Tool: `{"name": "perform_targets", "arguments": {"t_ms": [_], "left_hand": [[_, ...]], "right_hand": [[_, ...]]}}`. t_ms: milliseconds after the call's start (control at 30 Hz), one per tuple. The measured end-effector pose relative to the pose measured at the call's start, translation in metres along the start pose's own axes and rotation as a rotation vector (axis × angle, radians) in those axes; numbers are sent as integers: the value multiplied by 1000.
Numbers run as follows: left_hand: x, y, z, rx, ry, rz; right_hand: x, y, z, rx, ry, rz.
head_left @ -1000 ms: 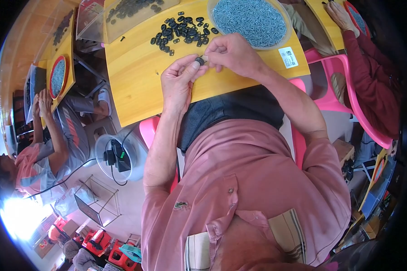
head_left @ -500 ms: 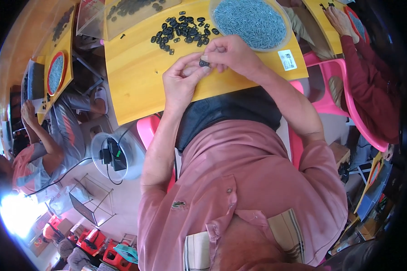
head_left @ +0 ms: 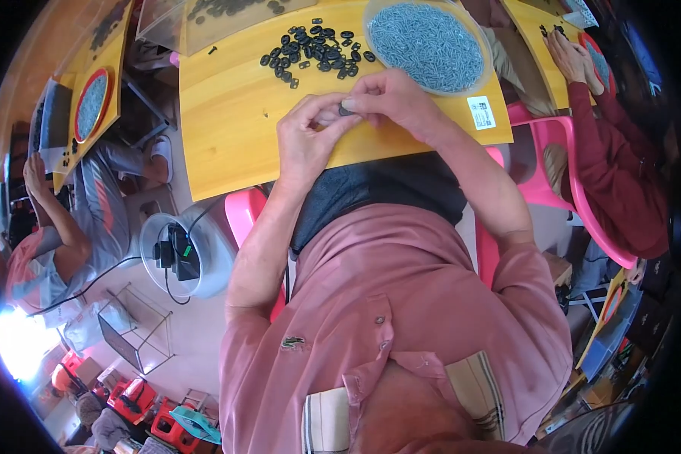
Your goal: The person assembles small plastic components by hand, taking small pins from a container and inserting them into the plastic pieces one by one.
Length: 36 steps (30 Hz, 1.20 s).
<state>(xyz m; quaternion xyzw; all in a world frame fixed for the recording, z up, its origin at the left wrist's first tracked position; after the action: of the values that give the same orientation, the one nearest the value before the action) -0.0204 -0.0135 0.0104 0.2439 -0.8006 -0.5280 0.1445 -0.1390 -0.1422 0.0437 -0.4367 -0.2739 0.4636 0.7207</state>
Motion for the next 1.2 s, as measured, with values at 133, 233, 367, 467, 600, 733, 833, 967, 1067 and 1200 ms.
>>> {"name": "perform_targets", "arguments": {"t_ms": [133, 233, 367, 467, 600, 733, 833, 967, 1067, 1200], "left_hand": [[-2, 3, -6, 47, 17, -107], [-1, 16, -12, 115, -73, -257], [-3, 16, -8, 122, -92, -365], [-1, 20, -5, 136, -99, -367], [-2, 25, 5, 225, -53, -360], [-1, 28, 6, 302, -50, -351], [1, 28, 1, 237, -28, -306], [-2, 15, -7, 111, 4, -269], [-7, 7, -11, 115, -56, -335], [-7, 2, -7, 138, -92, -345]], "right_hand": [[0, 1, -5, -7, -14, -68], [-3, -3, -8, -14, -13, 2], [-4, -2, -9, 7, 64, 104], [0, 4, -5, 8, 44, 51], [6, 2, 3, -8, 11, 44], [4, 8, 2, 9, 8, 4], [4, 5, -1, -10, 0, -5], [-3, -27, 4, -68, 107, 158], [-11, -75, -11, -231, 137, 268], [-10, -165, -46, -557, 260, 145]]}}
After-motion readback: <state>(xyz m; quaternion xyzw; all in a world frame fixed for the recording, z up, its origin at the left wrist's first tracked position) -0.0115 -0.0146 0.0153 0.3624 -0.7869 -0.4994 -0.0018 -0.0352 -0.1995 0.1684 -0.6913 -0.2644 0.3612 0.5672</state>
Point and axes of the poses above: each hand's wrist, its own z-axis away from the middle knuckle, its own x-axis out of the palm, y = z × x, the point moved 2 cm from there along -z, towards the middle knuckle, and after that the axes turned 14 degrees about x, right-handed, at the moved point
